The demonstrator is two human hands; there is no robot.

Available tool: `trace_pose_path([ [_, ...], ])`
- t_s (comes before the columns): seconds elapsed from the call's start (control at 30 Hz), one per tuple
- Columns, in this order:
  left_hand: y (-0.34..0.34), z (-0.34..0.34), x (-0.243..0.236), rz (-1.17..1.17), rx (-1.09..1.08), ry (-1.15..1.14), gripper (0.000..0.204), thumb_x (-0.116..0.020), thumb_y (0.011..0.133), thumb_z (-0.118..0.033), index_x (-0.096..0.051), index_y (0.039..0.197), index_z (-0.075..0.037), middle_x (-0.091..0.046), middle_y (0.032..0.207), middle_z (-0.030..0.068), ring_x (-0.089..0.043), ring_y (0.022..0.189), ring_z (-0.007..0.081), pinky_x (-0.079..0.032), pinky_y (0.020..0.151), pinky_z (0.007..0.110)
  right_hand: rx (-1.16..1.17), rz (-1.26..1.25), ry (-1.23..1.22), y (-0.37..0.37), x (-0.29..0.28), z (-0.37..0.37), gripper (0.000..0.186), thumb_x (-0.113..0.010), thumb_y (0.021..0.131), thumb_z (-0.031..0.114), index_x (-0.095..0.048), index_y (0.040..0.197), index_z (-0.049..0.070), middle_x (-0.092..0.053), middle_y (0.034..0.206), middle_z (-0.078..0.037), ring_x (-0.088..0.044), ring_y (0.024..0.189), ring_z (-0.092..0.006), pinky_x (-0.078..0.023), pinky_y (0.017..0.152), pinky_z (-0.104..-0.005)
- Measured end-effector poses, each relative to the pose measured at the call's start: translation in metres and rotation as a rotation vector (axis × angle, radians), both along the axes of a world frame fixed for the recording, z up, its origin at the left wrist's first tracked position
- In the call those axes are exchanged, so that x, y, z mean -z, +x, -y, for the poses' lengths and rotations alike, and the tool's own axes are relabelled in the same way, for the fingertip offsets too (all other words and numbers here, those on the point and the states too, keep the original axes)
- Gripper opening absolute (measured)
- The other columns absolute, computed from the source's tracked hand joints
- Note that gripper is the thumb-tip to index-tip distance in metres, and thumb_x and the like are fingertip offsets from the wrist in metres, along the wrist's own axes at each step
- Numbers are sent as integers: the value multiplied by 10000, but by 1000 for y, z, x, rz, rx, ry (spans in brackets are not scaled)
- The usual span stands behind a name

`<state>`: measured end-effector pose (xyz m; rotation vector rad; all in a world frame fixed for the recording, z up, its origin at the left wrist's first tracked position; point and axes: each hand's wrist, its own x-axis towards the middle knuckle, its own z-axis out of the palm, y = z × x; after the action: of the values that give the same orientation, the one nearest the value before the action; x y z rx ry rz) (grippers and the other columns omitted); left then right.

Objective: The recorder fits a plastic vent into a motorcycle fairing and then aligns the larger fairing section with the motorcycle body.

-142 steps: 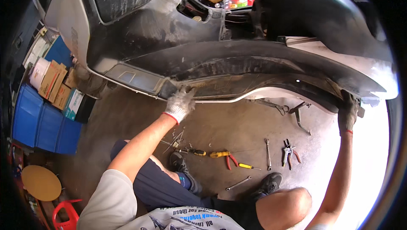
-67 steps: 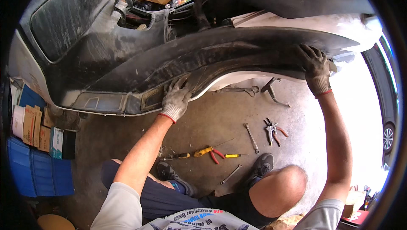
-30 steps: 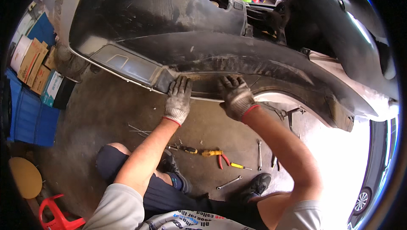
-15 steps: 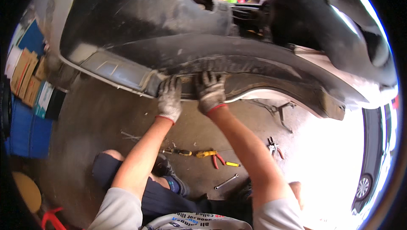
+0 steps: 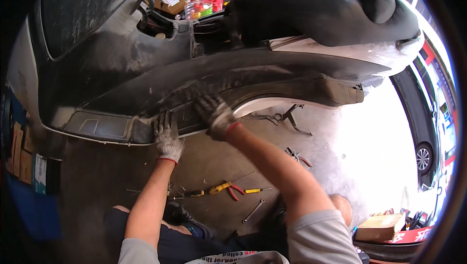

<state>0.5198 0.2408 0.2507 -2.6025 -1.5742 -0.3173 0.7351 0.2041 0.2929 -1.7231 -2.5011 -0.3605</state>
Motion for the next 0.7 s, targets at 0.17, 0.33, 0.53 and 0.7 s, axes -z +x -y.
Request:
trace_pose_path([
  [0.17,41,7,12,1,231,189,906,-755,781,-410,-374,1520,-52,-335,1594,162,-251,1504,331,-155,1246,496,71,177,90,101,-36,40,757,-609,800,176,-388,1508,31,-324,1603,-178,-362,1452,-342,-274,1185,-514],
  [0.33,115,6,4,67,403,159,725,-613,868,-291,-388,1508,-33,-337,1590,184,-272,1496,360,-155,1244,507,88,146,38,121,-31,43,750,-575,805,118,-370,1520,23,-326,1603,-187,-357,1457,-346,-258,1190,-527],
  [0.53,143,1,-4,147,365,-1,600,-432,982,-234,-329,1549,-63,-253,1639,156,-222,1522,323,-143,1252,488,149,224,61,110,-30,44,746,-552,797,100,-362,1507,-26,-340,1587,-205,-335,1467,-366,-216,1210,-540],
  [0.7,129,4,-9,67,387,-6,716,-538,959,-336,-277,1564,-57,-249,1640,155,-211,1526,313,-140,1257,468,82,135,161,100,-16,47,685,-547,799,125,-430,1443,-76,-406,1524,-263,-397,1417,-402,-243,1200,-544],
])
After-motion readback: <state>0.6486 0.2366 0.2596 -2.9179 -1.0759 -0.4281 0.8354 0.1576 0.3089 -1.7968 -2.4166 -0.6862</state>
